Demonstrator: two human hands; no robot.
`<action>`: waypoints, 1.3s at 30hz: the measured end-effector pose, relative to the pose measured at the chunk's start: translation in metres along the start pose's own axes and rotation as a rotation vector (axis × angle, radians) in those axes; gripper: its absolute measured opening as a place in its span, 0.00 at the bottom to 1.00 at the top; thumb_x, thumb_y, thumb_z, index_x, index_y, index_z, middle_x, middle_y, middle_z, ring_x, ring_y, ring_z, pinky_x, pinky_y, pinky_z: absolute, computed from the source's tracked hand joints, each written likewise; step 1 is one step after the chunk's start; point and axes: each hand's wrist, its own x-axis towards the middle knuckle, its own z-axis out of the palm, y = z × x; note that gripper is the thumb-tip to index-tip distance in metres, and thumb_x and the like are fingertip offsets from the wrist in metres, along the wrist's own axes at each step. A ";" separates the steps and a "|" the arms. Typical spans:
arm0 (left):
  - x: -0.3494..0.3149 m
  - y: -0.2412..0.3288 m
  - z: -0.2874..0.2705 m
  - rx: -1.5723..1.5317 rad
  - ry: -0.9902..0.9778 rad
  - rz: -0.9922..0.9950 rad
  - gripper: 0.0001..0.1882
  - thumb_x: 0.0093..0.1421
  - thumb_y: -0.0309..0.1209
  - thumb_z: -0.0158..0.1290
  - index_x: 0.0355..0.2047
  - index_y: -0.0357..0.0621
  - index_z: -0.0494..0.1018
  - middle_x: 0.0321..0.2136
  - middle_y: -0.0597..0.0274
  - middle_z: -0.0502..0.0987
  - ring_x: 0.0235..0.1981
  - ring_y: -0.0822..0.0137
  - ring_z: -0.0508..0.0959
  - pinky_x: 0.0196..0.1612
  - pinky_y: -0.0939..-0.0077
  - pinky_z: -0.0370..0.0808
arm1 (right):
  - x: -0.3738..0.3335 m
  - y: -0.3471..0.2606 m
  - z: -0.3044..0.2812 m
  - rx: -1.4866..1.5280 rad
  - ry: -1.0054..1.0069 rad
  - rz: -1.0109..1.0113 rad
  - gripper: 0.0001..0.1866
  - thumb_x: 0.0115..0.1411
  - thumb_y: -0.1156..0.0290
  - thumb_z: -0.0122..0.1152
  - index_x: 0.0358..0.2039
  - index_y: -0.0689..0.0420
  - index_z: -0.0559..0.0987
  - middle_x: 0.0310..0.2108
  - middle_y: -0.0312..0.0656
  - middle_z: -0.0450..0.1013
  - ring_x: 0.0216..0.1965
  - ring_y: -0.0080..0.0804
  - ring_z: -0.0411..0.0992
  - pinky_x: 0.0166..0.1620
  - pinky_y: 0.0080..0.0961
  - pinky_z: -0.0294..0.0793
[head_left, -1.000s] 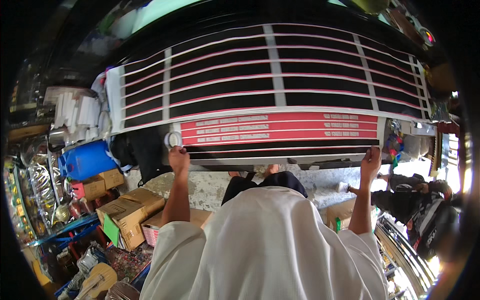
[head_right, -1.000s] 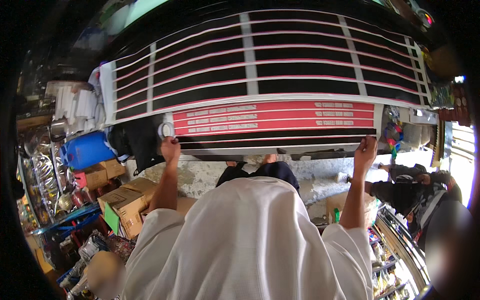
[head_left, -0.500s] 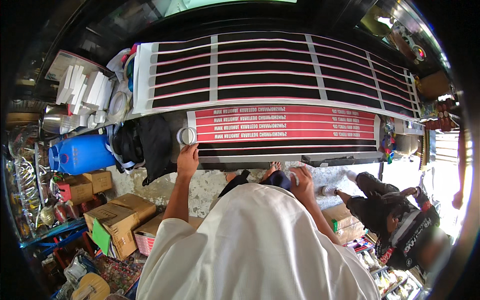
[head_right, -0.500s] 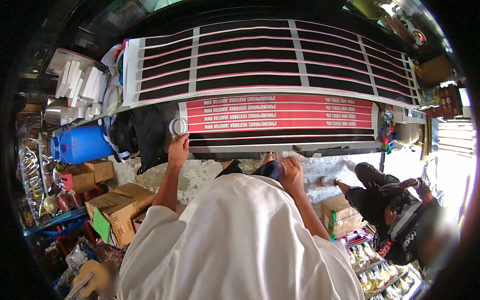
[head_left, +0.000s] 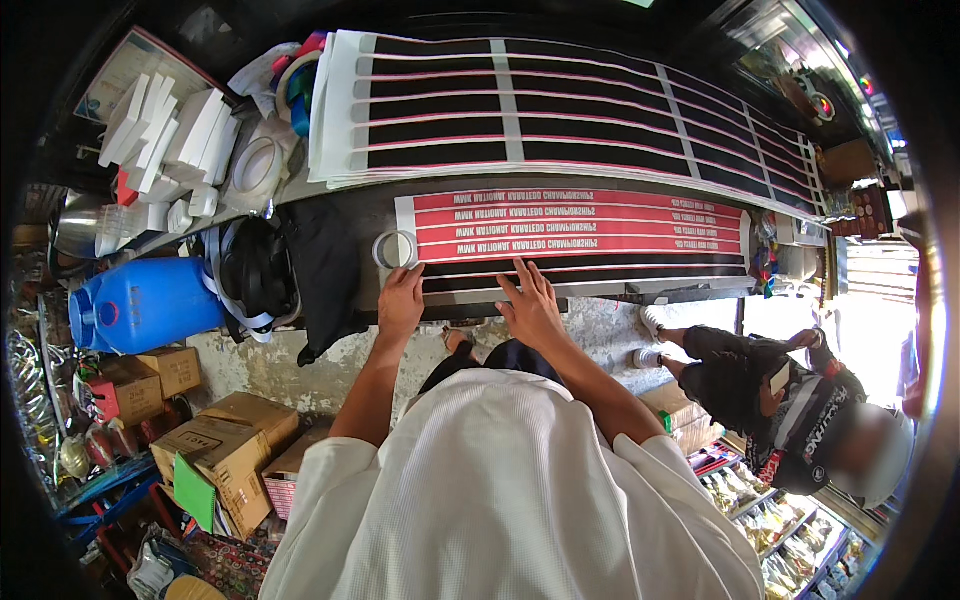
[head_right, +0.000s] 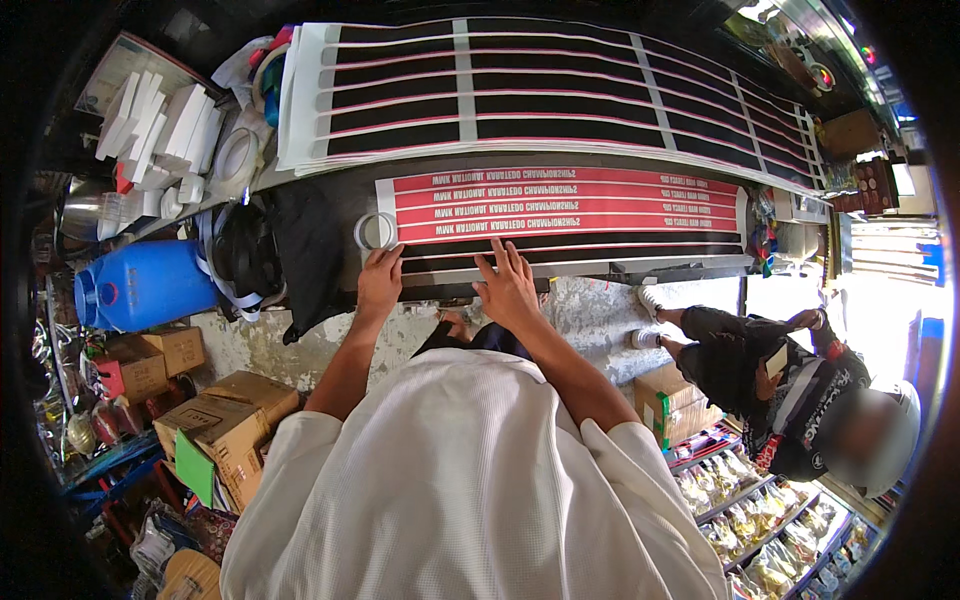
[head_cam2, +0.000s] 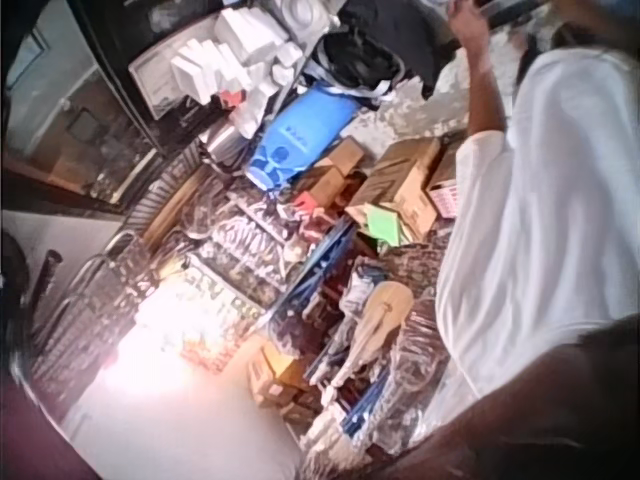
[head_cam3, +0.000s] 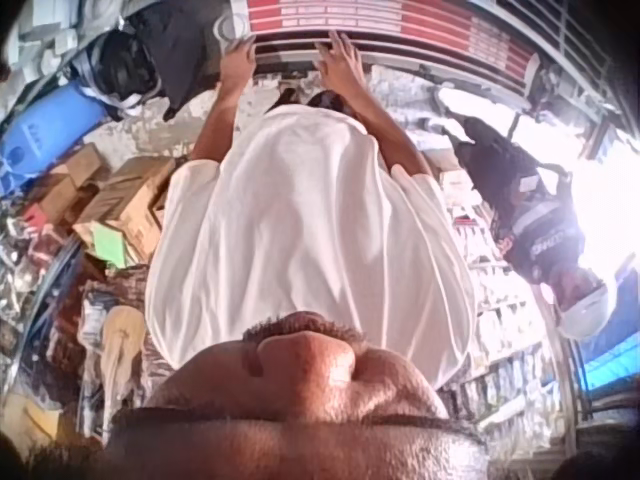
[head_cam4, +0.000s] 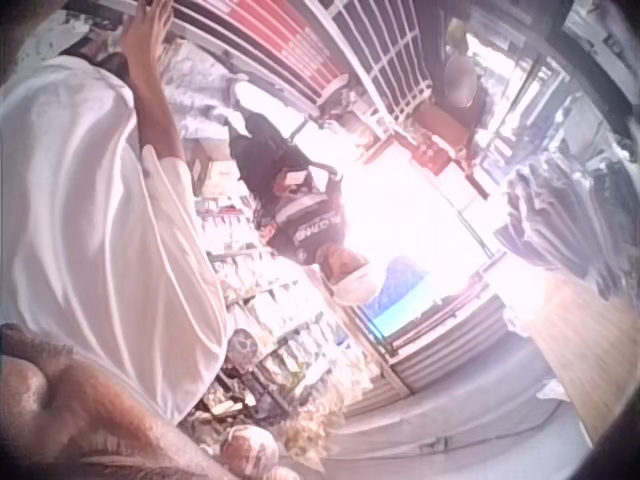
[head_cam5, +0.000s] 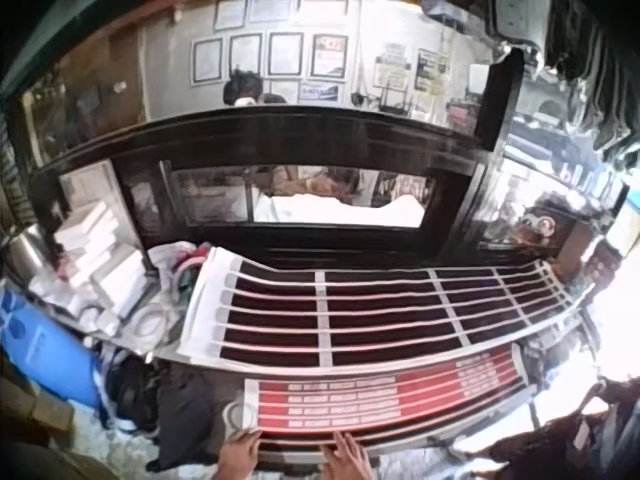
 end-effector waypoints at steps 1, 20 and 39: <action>0.000 -0.001 0.000 0.001 -0.001 -0.015 0.16 0.70 0.28 0.58 0.57 0.42 0.82 0.47 0.50 0.82 0.50 0.46 0.82 0.52 0.53 0.80 | 0.003 -0.003 0.004 -0.016 -0.038 0.034 0.29 0.67 0.59 0.68 0.68 0.50 0.77 0.77 0.54 0.57 0.75 0.63 0.58 0.73 0.58 0.61; 0.003 -0.002 0.000 -0.043 -0.007 -0.121 0.15 0.69 0.29 0.58 0.55 0.44 0.82 0.49 0.46 0.83 0.50 0.41 0.83 0.51 0.49 0.82 | 0.011 -0.021 0.016 -0.071 -0.063 0.147 0.30 0.68 0.57 0.67 0.70 0.49 0.75 0.78 0.55 0.56 0.76 0.61 0.57 0.74 0.57 0.61; 0.005 -0.001 -0.003 -0.035 0.031 -0.084 0.13 0.67 0.27 0.59 0.52 0.44 0.84 0.44 0.47 0.84 0.44 0.41 0.85 0.47 0.49 0.83 | 0.013 -0.024 0.025 -0.073 -0.078 0.189 0.30 0.70 0.56 0.65 0.71 0.47 0.74 0.79 0.53 0.55 0.77 0.60 0.56 0.75 0.57 0.60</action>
